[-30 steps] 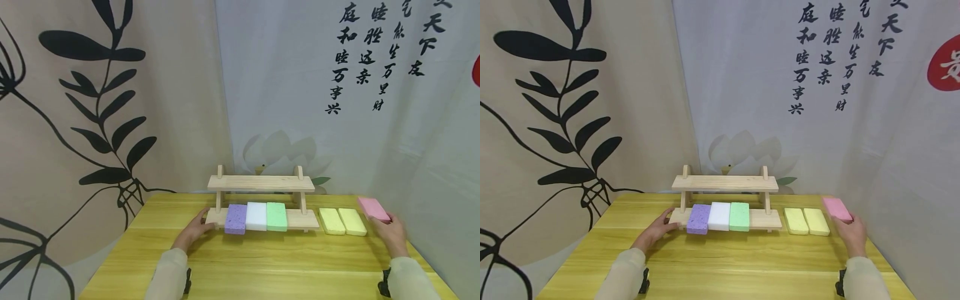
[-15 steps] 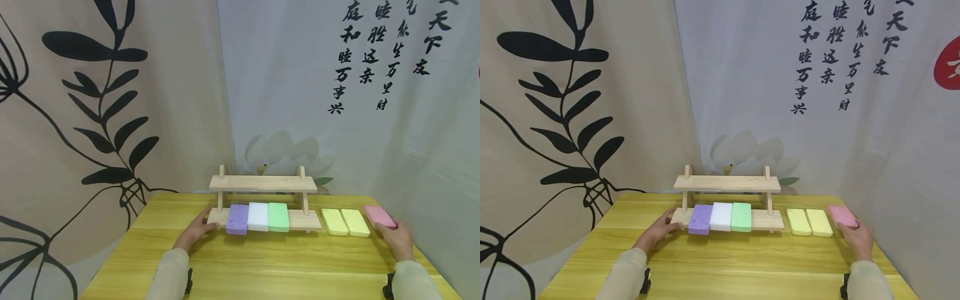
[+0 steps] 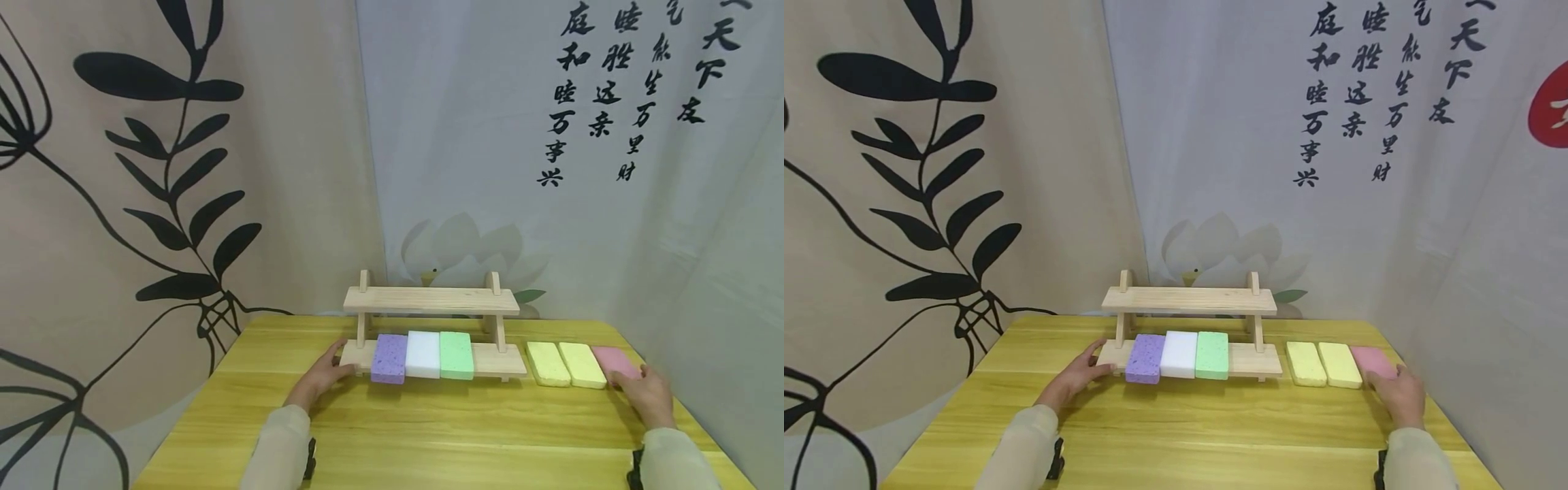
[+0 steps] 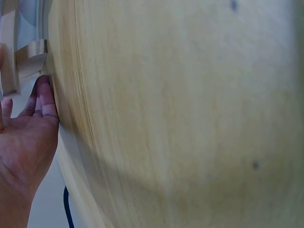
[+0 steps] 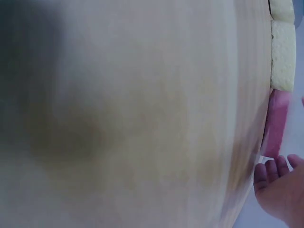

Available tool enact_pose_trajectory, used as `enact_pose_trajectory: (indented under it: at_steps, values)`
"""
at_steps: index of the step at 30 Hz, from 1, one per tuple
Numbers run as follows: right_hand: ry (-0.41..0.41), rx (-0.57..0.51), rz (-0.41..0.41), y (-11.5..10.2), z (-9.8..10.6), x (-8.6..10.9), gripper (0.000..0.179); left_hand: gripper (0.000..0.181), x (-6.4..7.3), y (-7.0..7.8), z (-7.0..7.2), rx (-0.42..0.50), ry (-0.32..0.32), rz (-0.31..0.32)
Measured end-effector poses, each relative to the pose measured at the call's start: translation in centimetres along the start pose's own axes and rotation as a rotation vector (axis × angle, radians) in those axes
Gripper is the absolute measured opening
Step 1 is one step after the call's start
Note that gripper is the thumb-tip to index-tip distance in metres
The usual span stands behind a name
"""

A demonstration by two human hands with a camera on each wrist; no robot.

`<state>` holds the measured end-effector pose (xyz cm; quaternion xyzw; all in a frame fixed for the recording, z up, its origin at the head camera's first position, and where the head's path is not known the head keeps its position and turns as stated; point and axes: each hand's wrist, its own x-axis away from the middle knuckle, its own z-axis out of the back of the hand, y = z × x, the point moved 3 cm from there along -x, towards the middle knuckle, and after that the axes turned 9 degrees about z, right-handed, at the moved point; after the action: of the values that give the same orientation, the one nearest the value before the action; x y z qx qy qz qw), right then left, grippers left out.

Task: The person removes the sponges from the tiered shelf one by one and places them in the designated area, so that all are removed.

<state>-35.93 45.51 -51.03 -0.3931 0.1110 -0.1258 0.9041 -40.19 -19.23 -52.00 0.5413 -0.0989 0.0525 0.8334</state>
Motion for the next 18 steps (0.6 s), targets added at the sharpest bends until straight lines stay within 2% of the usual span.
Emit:
enact_pose_trajectory:
  at_steps: [9, 13, 18]
  values:
    - [-0.019, -0.015, 0.002, -0.2, 0.2, 0.4, 0.100, 0.085, -0.2, 0.0, 0.1, -0.025, 0.002, 0.007]
    - [-0.009, -0.018, 0.038, -0.6, 0.5, 0.5, 0.099, 0.087, -0.3, 0.0, 0.1, -0.043, 0.001, 0.010]
    - [0.016, -0.051, 0.096, -1.6, 0.6, 0.6, 0.096, 0.087, -0.2, -0.1, 0.1, -0.018, -0.004, 0.011]
